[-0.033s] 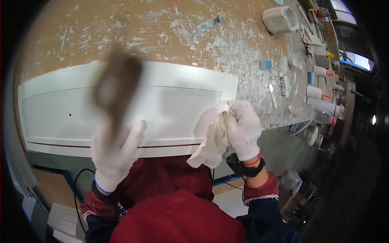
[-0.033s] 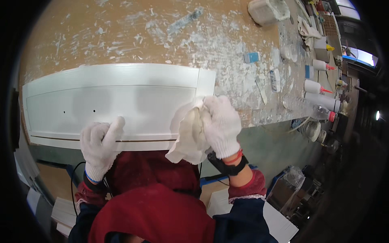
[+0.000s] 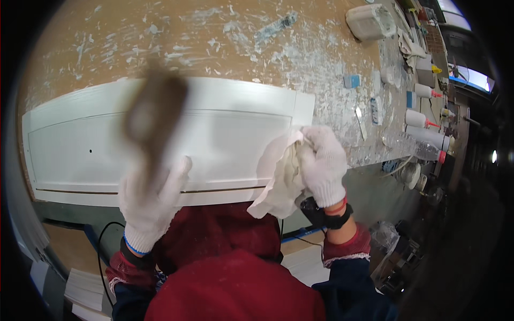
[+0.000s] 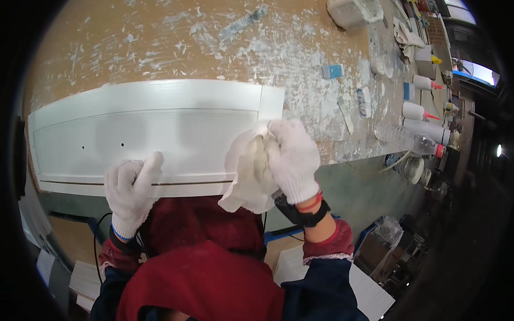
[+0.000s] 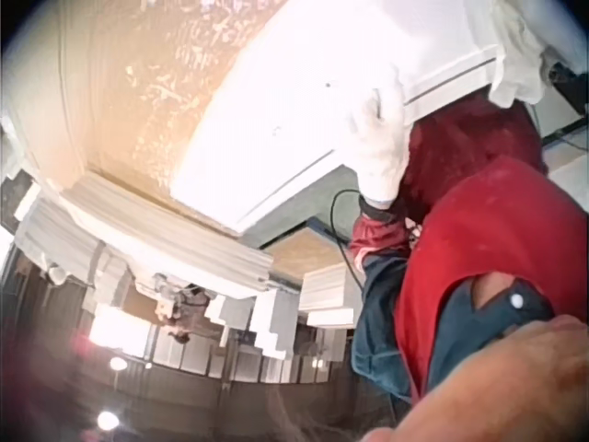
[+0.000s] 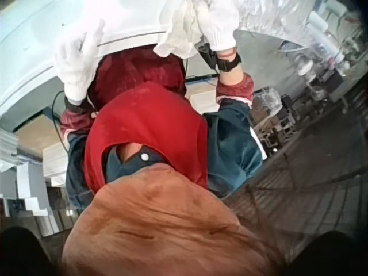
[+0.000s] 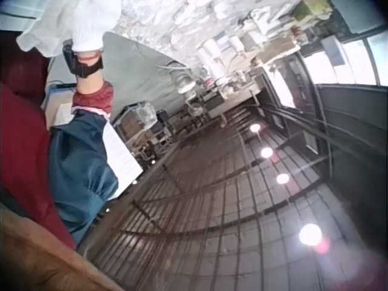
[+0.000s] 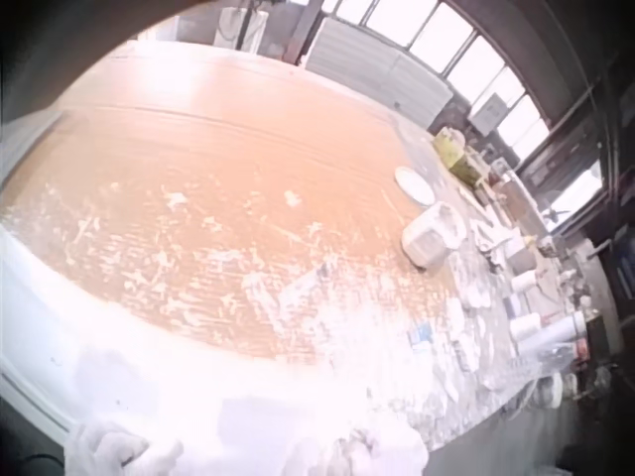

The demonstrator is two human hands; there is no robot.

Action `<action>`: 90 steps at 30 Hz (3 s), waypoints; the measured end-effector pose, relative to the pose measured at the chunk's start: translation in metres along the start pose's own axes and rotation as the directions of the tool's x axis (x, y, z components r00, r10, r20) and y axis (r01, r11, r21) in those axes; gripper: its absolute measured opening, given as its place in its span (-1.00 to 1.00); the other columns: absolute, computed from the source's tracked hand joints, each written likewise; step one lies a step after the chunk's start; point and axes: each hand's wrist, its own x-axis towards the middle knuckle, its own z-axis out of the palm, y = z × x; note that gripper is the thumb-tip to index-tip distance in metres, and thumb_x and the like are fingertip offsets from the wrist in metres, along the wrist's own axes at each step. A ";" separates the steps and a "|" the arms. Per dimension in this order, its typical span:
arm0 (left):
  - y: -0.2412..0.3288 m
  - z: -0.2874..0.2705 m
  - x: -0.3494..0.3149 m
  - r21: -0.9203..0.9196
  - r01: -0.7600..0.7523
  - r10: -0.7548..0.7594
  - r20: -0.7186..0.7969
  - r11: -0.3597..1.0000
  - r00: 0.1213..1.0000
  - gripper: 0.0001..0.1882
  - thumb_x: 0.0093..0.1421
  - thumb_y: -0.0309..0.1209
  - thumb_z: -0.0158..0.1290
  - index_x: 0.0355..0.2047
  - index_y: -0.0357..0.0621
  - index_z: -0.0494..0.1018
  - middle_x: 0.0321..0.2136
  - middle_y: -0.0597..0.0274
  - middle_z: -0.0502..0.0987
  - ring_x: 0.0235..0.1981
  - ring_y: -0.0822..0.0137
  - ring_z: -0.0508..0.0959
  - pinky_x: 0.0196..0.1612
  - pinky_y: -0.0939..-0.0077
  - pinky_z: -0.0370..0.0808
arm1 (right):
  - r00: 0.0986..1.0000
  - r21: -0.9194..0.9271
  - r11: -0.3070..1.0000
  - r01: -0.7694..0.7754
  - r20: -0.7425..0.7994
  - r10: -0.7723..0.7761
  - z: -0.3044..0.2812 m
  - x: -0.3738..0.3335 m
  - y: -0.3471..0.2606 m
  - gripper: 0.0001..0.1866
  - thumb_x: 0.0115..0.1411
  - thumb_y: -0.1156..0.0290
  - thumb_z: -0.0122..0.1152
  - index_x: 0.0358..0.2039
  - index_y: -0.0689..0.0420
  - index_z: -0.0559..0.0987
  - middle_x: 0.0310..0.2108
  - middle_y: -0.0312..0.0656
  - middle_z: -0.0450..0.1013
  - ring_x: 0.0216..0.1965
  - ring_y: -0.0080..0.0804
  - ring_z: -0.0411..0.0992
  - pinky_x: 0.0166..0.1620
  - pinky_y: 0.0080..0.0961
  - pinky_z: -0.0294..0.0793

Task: Applying filler to the joints of a white furniture panel and cleaning off the excess with a cloth and a scraper.

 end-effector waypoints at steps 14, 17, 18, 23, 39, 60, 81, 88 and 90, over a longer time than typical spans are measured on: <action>-0.002 -0.003 -0.003 -0.124 0.064 -0.053 0.090 0.990 0.995 -0.54 -0.16 -0.52 0.26 -0.15 0.05 0.59 -0.44 0.44 0.39 -0.40 0.33 0.44 -0.37 0.42 0.37 | 0.999 -0.009 1.000 0.028 -0.020 -0.029 0.004 0.016 0.001 -0.88 0.14 0.33 0.17 -0.34 0.06 0.54 -0.39 -0.10 0.44 -0.36 -0.09 0.45 -0.30 -0.30 0.44; -0.001 -0.002 0.000 -0.031 -0.005 0.006 0.022 0.999 1.000 -0.53 -0.16 -0.52 0.25 -0.15 0.04 0.58 -0.44 0.45 0.39 -0.40 0.33 0.44 -0.35 0.43 0.37 | 0.984 -0.072 0.989 0.130 -0.110 -0.138 0.009 0.046 -0.002 -0.90 0.15 0.33 0.16 -0.35 0.04 0.55 -0.41 -0.12 0.44 -0.35 -0.10 0.45 -0.32 -0.29 0.44; 0.000 -0.002 0.002 -0.016 -0.005 0.005 0.004 1.000 1.000 -0.53 -0.16 -0.52 0.24 -0.14 0.04 0.58 -0.44 0.45 0.39 -0.40 0.33 0.44 -0.35 0.43 0.37 | 0.984 -0.074 0.989 0.126 -0.115 -0.134 0.008 0.050 -0.002 -0.90 0.15 0.33 0.16 -0.35 0.04 0.55 -0.41 -0.12 0.44 -0.35 -0.10 0.45 -0.32 -0.29 0.44; -0.002 -0.001 -0.006 -0.135 0.096 -0.079 0.123 0.986 0.989 -0.53 -0.13 -0.54 0.22 -0.12 0.05 0.58 -0.43 0.45 0.40 -0.37 0.33 0.46 -0.33 0.43 0.38 | 0.990 -0.134 0.985 0.113 -0.068 -0.123 0.013 0.029 0.001 -0.88 0.16 0.29 0.14 -0.31 -0.01 0.55 -0.38 -0.14 0.46 -0.30 -0.12 0.47 -0.28 -0.28 0.46; 0.002 0.004 -0.011 -0.256 0.215 -0.184 0.142 0.943 0.973 -0.56 -0.05 -0.47 0.18 -0.10 0.13 0.55 -0.46 0.48 0.41 -0.38 0.36 0.44 -0.30 0.39 0.36 | 0.837 0.569 0.812 0.129 -0.502 0.219 -0.071 0.029 0.022 -0.60 0.17 0.70 -0.03 0.03 0.26 0.48 -0.22 -0.24 0.42 -0.20 -0.48 0.41 -0.09 -0.57 0.44; 0.000 0.006 -0.011 -0.210 0.090 -0.082 0.047 0.973 0.996 -0.53 -0.08 -0.46 0.21 -0.08 0.08 0.55 -0.47 0.46 0.42 -0.43 0.37 0.43 -0.35 0.41 0.36 | 0.997 0.495 0.866 0.069 -0.007 -0.075 -0.021 -0.019 0.006 -0.62 0.15 0.44 0.18 0.02 0.11 0.50 -0.13 -0.05 0.44 -0.12 -0.20 0.48 -0.07 -0.37 0.46; 0.001 0.003 -0.011 -0.252 0.152 -0.129 0.104 0.956 0.986 -0.49 -0.14 -0.51 0.21 -0.09 0.08 0.55 -0.43 0.46 0.43 -0.36 0.34 0.44 -0.29 0.41 0.36 | 0.972 -0.133 0.974 0.184 0.174 -0.159 -0.010 0.039 -0.017 -0.88 0.18 0.35 0.09 -0.28 0.05 0.50 -0.31 -0.07 0.45 -0.25 -0.08 0.46 -0.20 -0.22 0.46; -0.001 0.006 -0.010 -0.278 0.190 -0.158 0.134 0.942 0.978 -0.48 -0.15 -0.51 0.22 -0.09 0.11 0.54 -0.41 0.46 0.42 -0.37 0.35 0.43 -0.33 0.40 0.36 | 0.976 -0.102 0.985 0.140 0.181 -0.120 -0.010 0.017 -0.018 -0.87 0.18 0.34 0.08 -0.26 0.03 0.49 -0.34 -0.07 0.44 -0.26 -0.06 0.46 -0.19 -0.22 0.45; 0.002 -0.001 -0.002 -0.105 0.054 -0.042 0.113 0.993 0.993 -0.47 -0.14 -0.51 0.21 -0.06 0.11 0.53 -0.40 0.46 0.43 -0.37 0.34 0.44 -0.31 0.40 0.36 | 0.980 -0.087 0.987 0.137 0.154 -0.122 -0.010 0.016 -0.015 -0.86 0.19 0.33 0.07 -0.25 0.03 0.49 -0.33 -0.09 0.45 -0.26 -0.07 0.46 -0.19 -0.22 0.46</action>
